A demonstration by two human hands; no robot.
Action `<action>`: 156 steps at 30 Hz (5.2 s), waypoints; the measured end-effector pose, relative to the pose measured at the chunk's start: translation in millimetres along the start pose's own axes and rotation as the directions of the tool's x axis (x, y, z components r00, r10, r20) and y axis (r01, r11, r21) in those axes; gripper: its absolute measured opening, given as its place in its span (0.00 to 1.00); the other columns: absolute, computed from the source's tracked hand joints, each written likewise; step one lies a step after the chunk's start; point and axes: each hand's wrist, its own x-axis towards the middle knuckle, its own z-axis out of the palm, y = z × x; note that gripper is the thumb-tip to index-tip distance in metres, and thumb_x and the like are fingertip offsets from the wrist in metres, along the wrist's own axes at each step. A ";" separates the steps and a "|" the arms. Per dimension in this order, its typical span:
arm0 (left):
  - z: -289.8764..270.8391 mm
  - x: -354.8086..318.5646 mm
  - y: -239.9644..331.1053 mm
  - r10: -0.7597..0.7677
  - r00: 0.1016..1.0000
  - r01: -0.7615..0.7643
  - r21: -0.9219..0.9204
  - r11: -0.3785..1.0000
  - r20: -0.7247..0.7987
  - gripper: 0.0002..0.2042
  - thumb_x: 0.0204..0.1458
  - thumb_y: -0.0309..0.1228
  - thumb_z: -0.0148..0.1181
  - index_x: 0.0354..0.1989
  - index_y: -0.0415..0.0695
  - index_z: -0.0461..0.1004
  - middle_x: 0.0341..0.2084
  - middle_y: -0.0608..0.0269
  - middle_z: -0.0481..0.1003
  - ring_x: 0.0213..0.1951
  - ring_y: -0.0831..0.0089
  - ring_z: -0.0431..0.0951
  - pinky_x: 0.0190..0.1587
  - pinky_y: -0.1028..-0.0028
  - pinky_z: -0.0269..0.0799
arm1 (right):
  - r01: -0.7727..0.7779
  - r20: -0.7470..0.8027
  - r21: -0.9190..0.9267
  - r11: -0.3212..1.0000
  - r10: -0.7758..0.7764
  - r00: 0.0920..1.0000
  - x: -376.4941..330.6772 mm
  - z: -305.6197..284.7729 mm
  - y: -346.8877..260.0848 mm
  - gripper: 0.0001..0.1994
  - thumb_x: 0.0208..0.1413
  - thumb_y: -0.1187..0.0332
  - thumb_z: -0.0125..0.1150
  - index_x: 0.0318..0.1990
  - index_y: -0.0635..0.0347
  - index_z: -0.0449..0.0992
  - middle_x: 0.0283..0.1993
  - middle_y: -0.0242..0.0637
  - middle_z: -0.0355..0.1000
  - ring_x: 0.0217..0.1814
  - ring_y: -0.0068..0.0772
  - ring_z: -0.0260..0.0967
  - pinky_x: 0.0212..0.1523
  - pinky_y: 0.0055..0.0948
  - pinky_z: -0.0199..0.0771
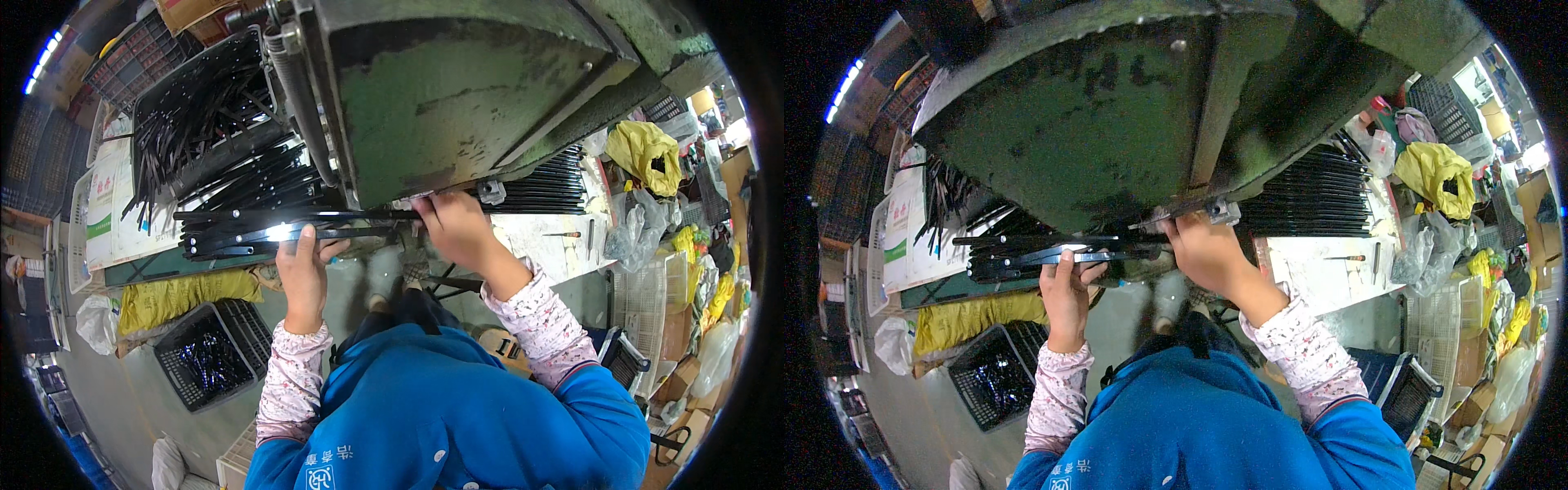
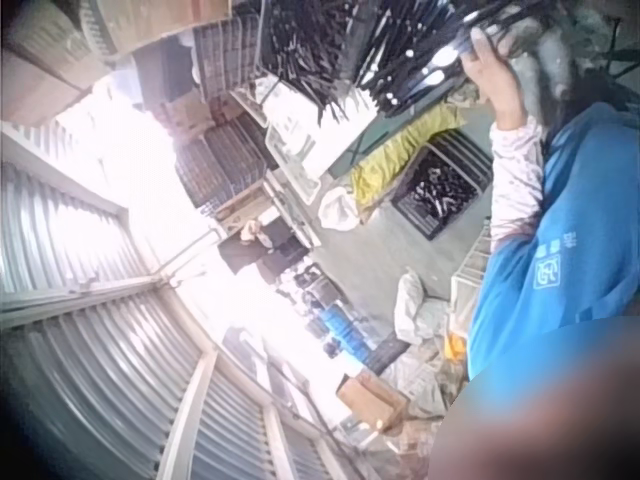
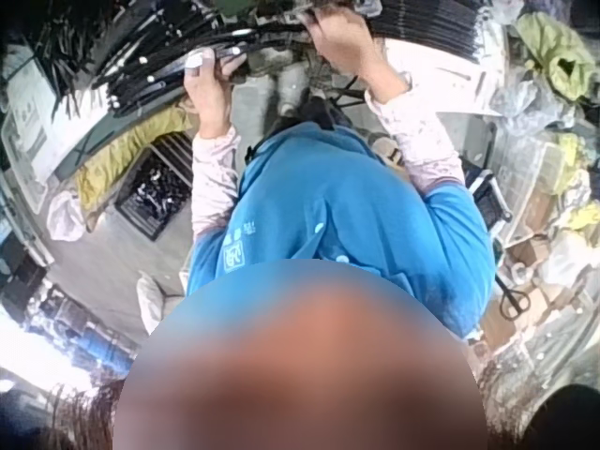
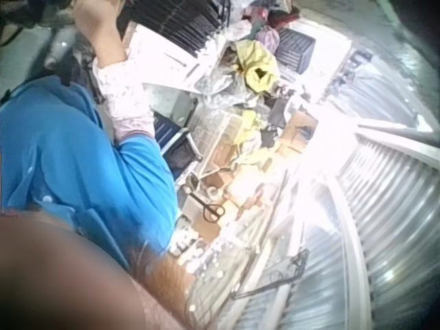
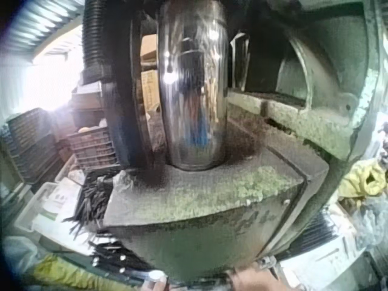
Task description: The person repeatedly picks up black metal rods from a bin and inserts them into a green industrial machine. They align the rods and push them into the machine's mechanism, then remove the processed rods and place them into a nearby container. The cycle continues throughout the clip.
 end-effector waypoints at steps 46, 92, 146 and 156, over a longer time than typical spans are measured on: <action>37.4 10.2 -40.0 -0.112 0.993 0.116 -0.212 0.970 0.035 0.07 0.58 0.28 0.57 0.40 0.38 0.70 0.37 0.57 0.76 0.38 0.69 0.77 0.45 0.72 0.76 | -0.341 0.424 0.904 -0.258 0.438 0.793 7.6 58.8 -16.4 0.14 0.54 0.67 0.66 0.42 0.66 0.72 0.36 0.36 0.74 0.26 0.20 0.69 0.24 0.22 0.66; 38.9 6.2 38.7 0.220 0.780 -0.626 0.741 0.244 0.586 0.09 0.46 0.19 0.63 0.38 0.38 0.79 0.35 0.54 0.78 0.36 0.58 0.78 0.41 0.67 0.74 | 0.255 -0.136 -0.319 0.913 -0.310 0.941 -3.6 29.5 32.4 0.19 0.51 0.62 0.54 0.52 0.46 0.75 0.54 0.34 0.72 0.58 0.40 0.66 0.58 0.60 0.59; 59.2 46.2 -6.4 -0.077 0.996 0.085 -0.261 0.962 0.040 0.12 0.59 0.23 0.50 0.50 0.36 0.68 0.42 0.57 0.74 0.41 0.67 0.77 0.45 0.70 0.75 | -0.061 0.207 0.012 0.998 0.058 0.977 -8.1 69.8 78.4 0.16 0.59 0.69 0.50 0.53 0.65 0.69 0.55 0.48 0.69 0.58 0.50 0.64 0.58 0.44 0.64; 52.7 16.9 8.9 -0.110 0.984 0.083 -0.191 0.978 -0.137 0.08 0.55 0.19 0.47 0.42 0.41 0.67 0.32 0.63 0.71 0.30 0.76 0.74 0.31 0.77 0.75 | -0.032 0.131 0.610 0.792 -0.060 0.990 27.3 24.4 18.7 0.08 0.58 0.73 0.56 0.44 0.63 0.74 0.35 0.38 0.75 0.33 0.28 0.73 0.34 0.28 0.73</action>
